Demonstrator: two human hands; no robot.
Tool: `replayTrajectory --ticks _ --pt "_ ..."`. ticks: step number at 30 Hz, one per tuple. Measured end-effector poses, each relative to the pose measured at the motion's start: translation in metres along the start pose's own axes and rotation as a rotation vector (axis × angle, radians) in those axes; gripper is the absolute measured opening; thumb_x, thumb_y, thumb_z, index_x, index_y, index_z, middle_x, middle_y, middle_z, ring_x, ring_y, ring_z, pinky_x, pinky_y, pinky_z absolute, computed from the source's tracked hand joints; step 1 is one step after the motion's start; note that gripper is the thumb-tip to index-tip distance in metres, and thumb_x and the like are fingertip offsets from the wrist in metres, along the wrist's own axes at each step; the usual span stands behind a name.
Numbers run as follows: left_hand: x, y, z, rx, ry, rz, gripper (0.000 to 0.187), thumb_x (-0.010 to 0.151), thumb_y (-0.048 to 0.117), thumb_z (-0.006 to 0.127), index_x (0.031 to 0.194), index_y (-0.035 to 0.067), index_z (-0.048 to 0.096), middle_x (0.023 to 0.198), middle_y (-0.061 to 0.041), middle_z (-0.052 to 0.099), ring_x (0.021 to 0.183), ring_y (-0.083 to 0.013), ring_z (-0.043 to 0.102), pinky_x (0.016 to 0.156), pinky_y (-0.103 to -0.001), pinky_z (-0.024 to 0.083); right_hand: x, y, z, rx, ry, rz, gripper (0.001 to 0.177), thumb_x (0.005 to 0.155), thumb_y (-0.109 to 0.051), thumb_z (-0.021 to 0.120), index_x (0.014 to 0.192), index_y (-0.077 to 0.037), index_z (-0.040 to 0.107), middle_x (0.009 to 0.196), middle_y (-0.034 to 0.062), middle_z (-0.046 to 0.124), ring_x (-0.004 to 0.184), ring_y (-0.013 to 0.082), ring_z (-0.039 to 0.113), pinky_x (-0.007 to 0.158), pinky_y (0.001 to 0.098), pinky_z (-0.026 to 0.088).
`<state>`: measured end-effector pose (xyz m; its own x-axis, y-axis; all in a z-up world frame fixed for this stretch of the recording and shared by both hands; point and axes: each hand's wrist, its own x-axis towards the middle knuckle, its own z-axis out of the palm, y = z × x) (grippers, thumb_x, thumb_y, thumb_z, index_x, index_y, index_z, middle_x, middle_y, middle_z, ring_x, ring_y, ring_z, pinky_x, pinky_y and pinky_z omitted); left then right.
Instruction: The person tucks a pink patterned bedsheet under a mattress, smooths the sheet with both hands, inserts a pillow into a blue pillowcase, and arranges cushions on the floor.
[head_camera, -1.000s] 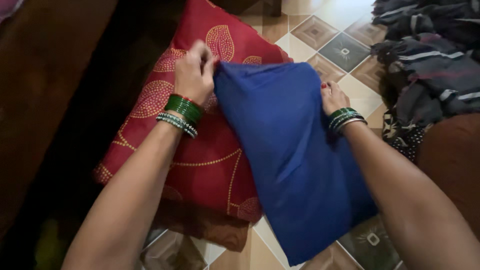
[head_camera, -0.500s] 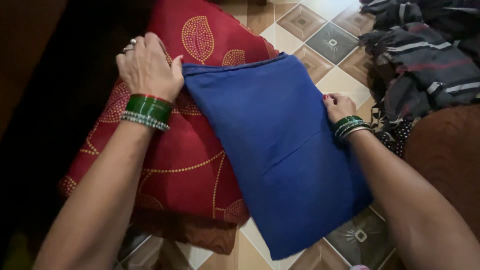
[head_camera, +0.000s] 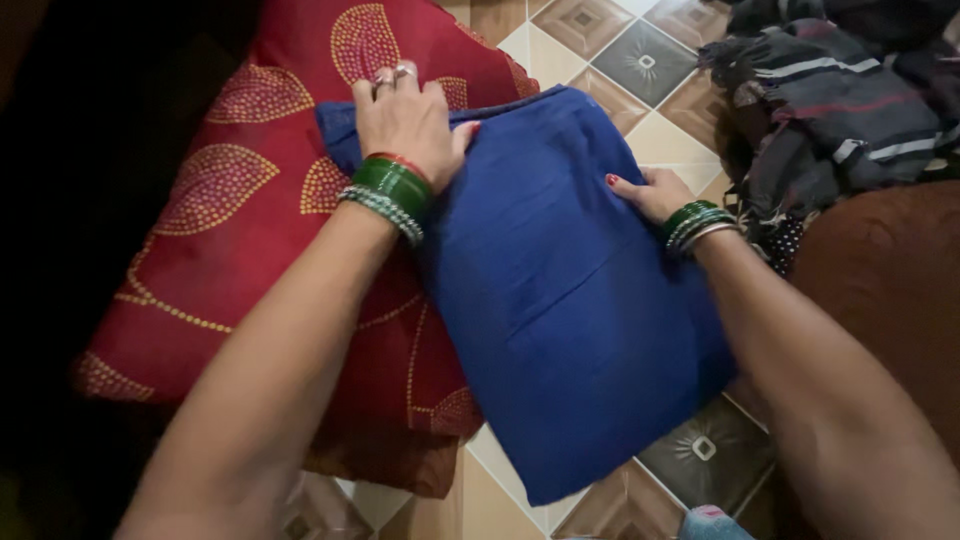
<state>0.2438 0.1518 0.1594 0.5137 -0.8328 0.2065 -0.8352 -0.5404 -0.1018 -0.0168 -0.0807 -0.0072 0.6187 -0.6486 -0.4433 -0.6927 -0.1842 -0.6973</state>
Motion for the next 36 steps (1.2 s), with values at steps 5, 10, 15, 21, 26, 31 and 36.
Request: replayTrajectory --ticks 5,10,15,21,26,31,36 --pt "0.001 0.012 0.026 -0.052 0.022 0.064 0.059 0.079 0.066 0.074 0.089 0.008 0.080 0.116 -0.017 0.067 0.121 -0.0352 0.051 0.096 -0.049 0.033 0.020 0.032 -0.038 -0.258 -0.229 0.124 0.067 0.094 -0.059 0.060 0.121 0.002 0.072 0.110 0.0188 0.076 0.099 0.0277 0.071 0.090 0.0392 0.053" --pt "-0.003 0.007 0.053 -0.230 0.099 -0.005 0.031 0.087 0.044 0.078 0.088 0.013 0.081 0.113 -0.010 0.068 0.119 -0.0324 0.051 0.098 -0.050 0.034 0.063 0.049 -0.018 -0.065 0.021 -0.027 0.061 0.107 -0.054 0.039 0.128 -0.004 0.066 0.117 0.0186 0.072 0.108 0.0274 0.066 0.094 0.0400 0.048" --pt "0.006 -0.005 0.062 -0.301 0.021 -0.027 0.027 0.081 0.044 0.081 0.085 0.016 0.082 0.106 -0.007 0.068 0.115 -0.0329 0.052 0.094 -0.051 0.035 0.114 0.047 0.008 0.212 0.132 -0.319 0.057 0.109 -0.052 0.044 0.134 -0.002 0.058 0.125 0.0203 0.063 0.112 0.0262 0.063 0.101 0.0356 0.046" --pt "0.016 -0.018 0.055 -0.421 -0.180 -0.090 0.031 0.083 0.047 0.079 0.092 0.017 0.080 0.107 -0.006 0.070 0.117 -0.0310 0.053 0.094 -0.051 0.038 0.174 0.050 0.004 0.228 0.285 -0.587 0.038 0.116 -0.037 0.050 0.133 -0.006 0.064 0.127 0.0085 0.071 0.117 0.0195 0.066 0.100 0.0299 0.049" --pt "0.016 -0.011 0.044 -0.392 -0.270 -0.097 0.043 0.087 0.061 0.069 0.099 0.021 0.081 0.114 -0.007 0.070 0.123 -0.0296 0.052 0.103 -0.052 0.034 0.122 0.012 -0.011 0.289 0.135 -0.268 0.039 0.111 -0.033 0.065 0.101 0.003 0.075 0.083 -0.0024 0.068 0.072 0.0114 0.056 0.066 0.0291 0.046" --pt "0.005 0.007 0.038 -0.199 -0.243 -0.025 0.087 0.062 0.094 0.066 0.101 0.018 0.081 0.125 -0.010 0.062 0.131 -0.0369 0.039 0.103 -0.055 0.026 0.092 -0.029 -0.016 0.207 0.209 -0.394 0.027 0.103 -0.026 0.066 0.103 -0.001 0.076 0.085 -0.0036 0.072 0.074 0.0050 0.061 0.069 0.0226 0.051" --pt "0.006 0.004 0.035 -0.267 -0.297 -0.015 0.089 0.054 0.092 0.071 0.109 0.023 0.079 0.128 -0.013 0.061 0.135 -0.0398 0.035 0.106 -0.057 0.022 0.088 -0.046 -0.019 0.398 -0.084 -0.377 0.027 0.106 -0.030 0.064 0.113 -0.006 0.073 0.093 -0.0062 0.071 0.079 0.0019 0.061 0.073 0.0196 0.050"
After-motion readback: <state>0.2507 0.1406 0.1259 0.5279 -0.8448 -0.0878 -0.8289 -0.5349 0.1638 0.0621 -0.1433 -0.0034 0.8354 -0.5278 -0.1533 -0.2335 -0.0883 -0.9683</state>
